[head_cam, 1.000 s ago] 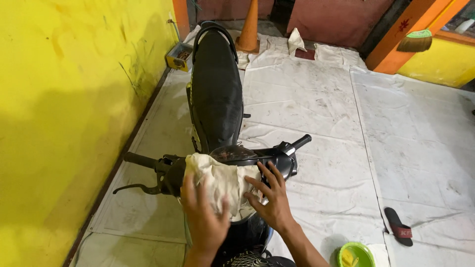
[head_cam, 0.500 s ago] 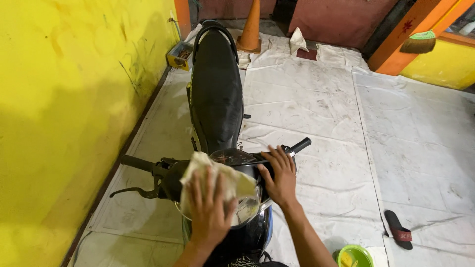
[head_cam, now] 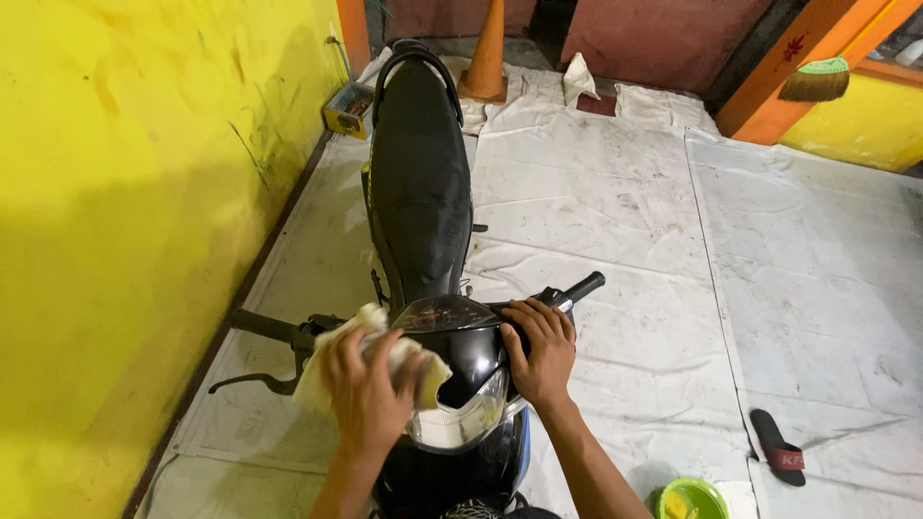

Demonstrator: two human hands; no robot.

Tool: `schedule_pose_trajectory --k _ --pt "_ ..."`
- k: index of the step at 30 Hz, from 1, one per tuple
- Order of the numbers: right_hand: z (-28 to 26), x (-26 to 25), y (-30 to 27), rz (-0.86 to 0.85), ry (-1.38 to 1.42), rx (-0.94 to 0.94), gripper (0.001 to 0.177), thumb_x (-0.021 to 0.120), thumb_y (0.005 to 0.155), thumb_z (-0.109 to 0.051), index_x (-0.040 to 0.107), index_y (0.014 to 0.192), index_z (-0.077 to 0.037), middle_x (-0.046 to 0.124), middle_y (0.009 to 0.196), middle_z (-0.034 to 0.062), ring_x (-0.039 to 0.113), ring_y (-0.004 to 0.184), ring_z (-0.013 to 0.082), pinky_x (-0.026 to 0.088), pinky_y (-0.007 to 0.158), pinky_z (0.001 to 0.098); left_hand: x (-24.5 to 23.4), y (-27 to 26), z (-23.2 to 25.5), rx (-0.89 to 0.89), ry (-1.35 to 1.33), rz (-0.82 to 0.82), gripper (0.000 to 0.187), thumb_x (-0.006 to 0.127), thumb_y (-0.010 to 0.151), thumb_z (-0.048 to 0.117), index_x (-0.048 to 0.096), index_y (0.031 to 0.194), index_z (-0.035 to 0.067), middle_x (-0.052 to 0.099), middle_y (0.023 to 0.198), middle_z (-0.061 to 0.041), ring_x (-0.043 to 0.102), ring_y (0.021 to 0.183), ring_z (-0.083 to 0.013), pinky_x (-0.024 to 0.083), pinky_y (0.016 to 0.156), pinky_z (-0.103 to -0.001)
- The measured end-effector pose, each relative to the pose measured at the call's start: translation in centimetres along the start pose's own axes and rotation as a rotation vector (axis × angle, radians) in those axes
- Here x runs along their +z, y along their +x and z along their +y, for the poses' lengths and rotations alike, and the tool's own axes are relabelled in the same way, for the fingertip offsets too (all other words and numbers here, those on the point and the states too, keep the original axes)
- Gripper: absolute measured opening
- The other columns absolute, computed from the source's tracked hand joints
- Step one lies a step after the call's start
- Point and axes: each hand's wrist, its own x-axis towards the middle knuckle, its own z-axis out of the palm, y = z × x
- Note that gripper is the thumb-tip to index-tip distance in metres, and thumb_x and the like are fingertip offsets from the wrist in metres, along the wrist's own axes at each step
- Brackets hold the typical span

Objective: The person cleans the front headlight area of a scooter by wiping it with a cloth, alternating hands to hold the scooter steady while wiping.

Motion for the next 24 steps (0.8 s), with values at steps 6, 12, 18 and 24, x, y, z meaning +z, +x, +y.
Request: schedule_pose_trajectory --k 6,12,18,24 --pt "0.5 0.1 -0.2 0.005 0.001 -0.017 0.031 0.06 0.099 -0.032 0.077 0.114 -0.012 0.074 0.126 0.0031 0.058 0.133 0.0249 0.031 0.118 0.0454 0.9 -2.1 2.7 0.414 -0.212 0.212 0.056 0.047 0.1 0.058 0.057 0.142 0.023 0.055 0.148 -0.011 0.047 0.14 -0.0362 0.03 0.121 -0.055" --pt "0.0 -0.1 0.0 0.004 0.01 -0.009 0.031 0.06 0.098 -0.033 0.077 0.115 -0.013 0.074 0.126 0.0032 0.058 0.133 0.0255 0.031 0.118 0.0451 4.0 -5.3 -0.2 0.367 -0.361 0.103 0.064 0.045 0.105 0.052 0.049 0.15 0.007 0.051 0.156 -0.013 0.046 0.143 -0.0332 0.033 0.119 -0.052" --pt "0.4 0.3 -0.2 0.029 0.011 -0.015 0.029 0.061 0.098 -0.03 0.078 0.113 -0.012 0.075 0.123 0.0049 0.059 0.132 0.0264 0.032 0.117 0.046 0.1 -0.7 1.7 0.153 -0.045 0.309 0.063 0.049 0.095 0.056 0.053 0.137 0.009 0.051 0.148 -0.02 0.044 0.138 -0.0417 0.027 0.117 -0.061" --pt "1.2 0.4 0.1 0.055 0.093 -0.03 0.025 0.06 0.097 -0.023 0.077 0.11 -0.009 0.076 0.12 0.0066 0.062 0.131 0.0278 0.034 0.117 0.0463 0.1 -1.0 3.9 0.176 -0.102 0.188 0.059 0.049 0.1 0.056 0.055 0.134 0.009 0.056 0.143 -0.018 0.05 0.136 -0.0374 0.028 0.12 -0.059"
